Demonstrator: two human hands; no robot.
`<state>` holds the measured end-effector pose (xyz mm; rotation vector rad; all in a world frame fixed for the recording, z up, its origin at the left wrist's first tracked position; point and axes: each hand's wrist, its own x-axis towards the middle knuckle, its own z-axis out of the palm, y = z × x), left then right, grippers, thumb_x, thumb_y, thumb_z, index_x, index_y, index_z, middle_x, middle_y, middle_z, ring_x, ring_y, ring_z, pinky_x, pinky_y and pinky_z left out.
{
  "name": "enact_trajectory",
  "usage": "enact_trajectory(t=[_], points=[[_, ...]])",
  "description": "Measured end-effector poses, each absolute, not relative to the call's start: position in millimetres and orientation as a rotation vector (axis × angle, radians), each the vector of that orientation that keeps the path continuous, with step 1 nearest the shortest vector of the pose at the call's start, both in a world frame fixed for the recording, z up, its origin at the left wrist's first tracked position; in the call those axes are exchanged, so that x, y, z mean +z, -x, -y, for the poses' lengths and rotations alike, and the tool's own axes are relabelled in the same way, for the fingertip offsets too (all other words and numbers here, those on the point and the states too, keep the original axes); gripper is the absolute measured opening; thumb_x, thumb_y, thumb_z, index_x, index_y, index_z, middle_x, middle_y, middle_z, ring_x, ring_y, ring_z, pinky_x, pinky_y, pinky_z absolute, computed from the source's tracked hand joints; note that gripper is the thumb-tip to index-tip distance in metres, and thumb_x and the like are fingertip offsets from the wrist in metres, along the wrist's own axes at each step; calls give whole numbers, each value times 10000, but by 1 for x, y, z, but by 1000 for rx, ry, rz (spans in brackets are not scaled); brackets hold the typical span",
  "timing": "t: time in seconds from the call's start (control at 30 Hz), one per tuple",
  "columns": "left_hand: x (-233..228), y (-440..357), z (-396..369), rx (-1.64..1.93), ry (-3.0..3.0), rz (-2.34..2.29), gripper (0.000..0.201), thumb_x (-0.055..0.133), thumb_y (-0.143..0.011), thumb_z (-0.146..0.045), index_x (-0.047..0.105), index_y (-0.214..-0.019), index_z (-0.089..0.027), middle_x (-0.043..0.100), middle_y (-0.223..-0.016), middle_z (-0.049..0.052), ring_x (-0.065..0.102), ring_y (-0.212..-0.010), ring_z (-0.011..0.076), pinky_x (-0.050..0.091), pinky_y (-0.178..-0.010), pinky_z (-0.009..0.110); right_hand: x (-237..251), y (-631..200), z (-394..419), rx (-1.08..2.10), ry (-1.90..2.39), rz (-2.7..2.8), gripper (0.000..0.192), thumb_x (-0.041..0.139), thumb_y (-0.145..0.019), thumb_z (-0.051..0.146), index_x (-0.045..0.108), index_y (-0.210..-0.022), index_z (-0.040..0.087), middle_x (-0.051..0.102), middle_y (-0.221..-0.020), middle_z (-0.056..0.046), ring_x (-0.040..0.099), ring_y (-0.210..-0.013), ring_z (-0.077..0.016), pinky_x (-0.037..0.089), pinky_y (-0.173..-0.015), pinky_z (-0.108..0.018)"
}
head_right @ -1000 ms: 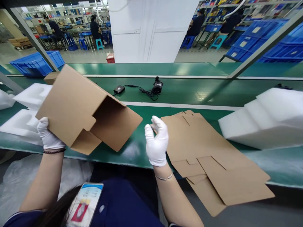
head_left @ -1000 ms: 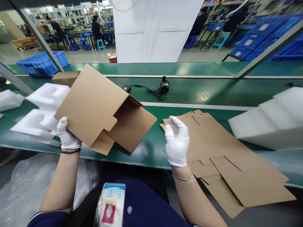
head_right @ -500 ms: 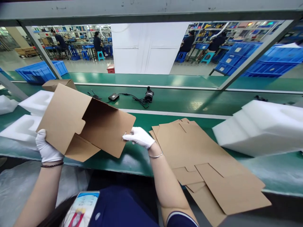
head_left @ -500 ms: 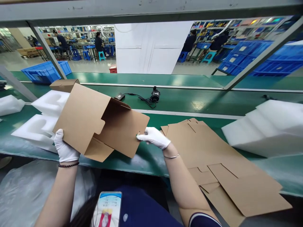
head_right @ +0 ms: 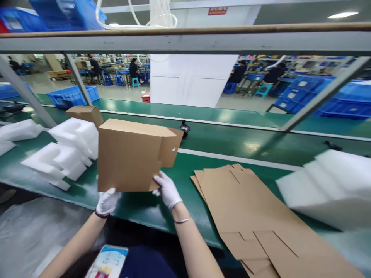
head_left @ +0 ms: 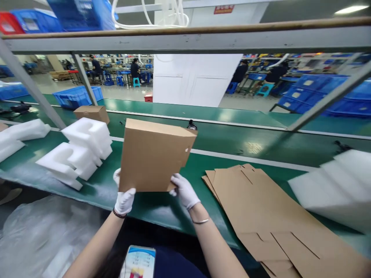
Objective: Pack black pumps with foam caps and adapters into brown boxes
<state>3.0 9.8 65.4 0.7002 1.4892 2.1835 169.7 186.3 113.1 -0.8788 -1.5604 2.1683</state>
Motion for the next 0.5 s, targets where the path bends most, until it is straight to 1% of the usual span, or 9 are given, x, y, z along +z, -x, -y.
enact_trajectory(t=[0.07,0.13,0.17,0.23,0.3,0.33,0.4,0.43,0.5], points=[[74,7,-11,2175,-803,-1587,996,799,-679,-757,372,-1489,-364,420,-1615,105,374,-1536,340,376,-1233,547,124,-180,-201,1875,968,1589,728,720,-793,504,585,-1415,151,758,-1067,-107,584,-525,-116,424,-404,-229],[101,23,-6,2203,-870,-1658,959,734,-737,-798,377,-1488,-319,315,-1671,131,267,-1589,337,317,-1270,525,145,-195,-224,1480,1071,1737,835,670,-817,559,509,-1528,152,759,-1093,-102,630,-603,-170,509,-486,-289],[119,31,-3,2196,-924,-1691,881,677,-798,-798,419,-1470,-289,326,-1665,138,268,-1588,329,311,-1275,504,157,-201,-235,1228,1105,1824,838,628,-844,585,494,-1553,160,762,-1089,-104,655,-651,-199,538,-541,-317],[157,42,4,2055,-1087,-1730,731,558,-912,-765,518,-1416,-236,448,-1587,153,434,-1489,316,378,-1232,470,179,-211,-248,705,1120,1993,779,557,-894,590,517,-1558,184,772,-1009,-112,684,-695,-246,547,-615,-352],[190,45,5,1767,-1206,-1774,704,517,-928,-772,599,-1330,-200,614,-1403,157,619,-1262,313,495,-1103,458,193,-213,-249,278,1065,2162,692,504,-936,544,576,-1524,188,745,-810,-113,676,-646,-273,519,-616,-367],[201,44,2,1614,-1207,-1845,697,570,-891,-779,632,-1261,-192,673,-1283,146,660,-1155,312,535,-1027,449,196,-212,-247,136,1030,2238,668,479,-949,521,599,-1507,174,704,-701,-106,658,-600,-280,503,-600,-372],[212,43,-9,1406,-1102,-2025,595,703,-817,-727,655,-1063,-187,707,-1046,107,683,-990,300,581,-866,410,196,-207,-242,35,988,2337,660,433,-962,508,624,-1484,152,652,-602,-97,632,-548,-290,491,-582,-385],[211,43,-15,1369,-1018,-2073,528,745,-800,-676,635,-974,-189,688,-944,82,682,-905,282,586,-781,385,192,-205,-242,86,993,2344,665,420,-964,522,627,-1482,161,687,-652,-111,651,-576,-298,507,-596,-395],[199,50,-27,1447,-842,-1952,436,771,-802,-574,593,-905,-189,644,-848,44,663,-753,231,563,-624,333,182,-203,-247,325,1043,2266,684,427,-949,581,621,-1486,205,777,-897,-138,719,-735,-320,559,-686,-421]])
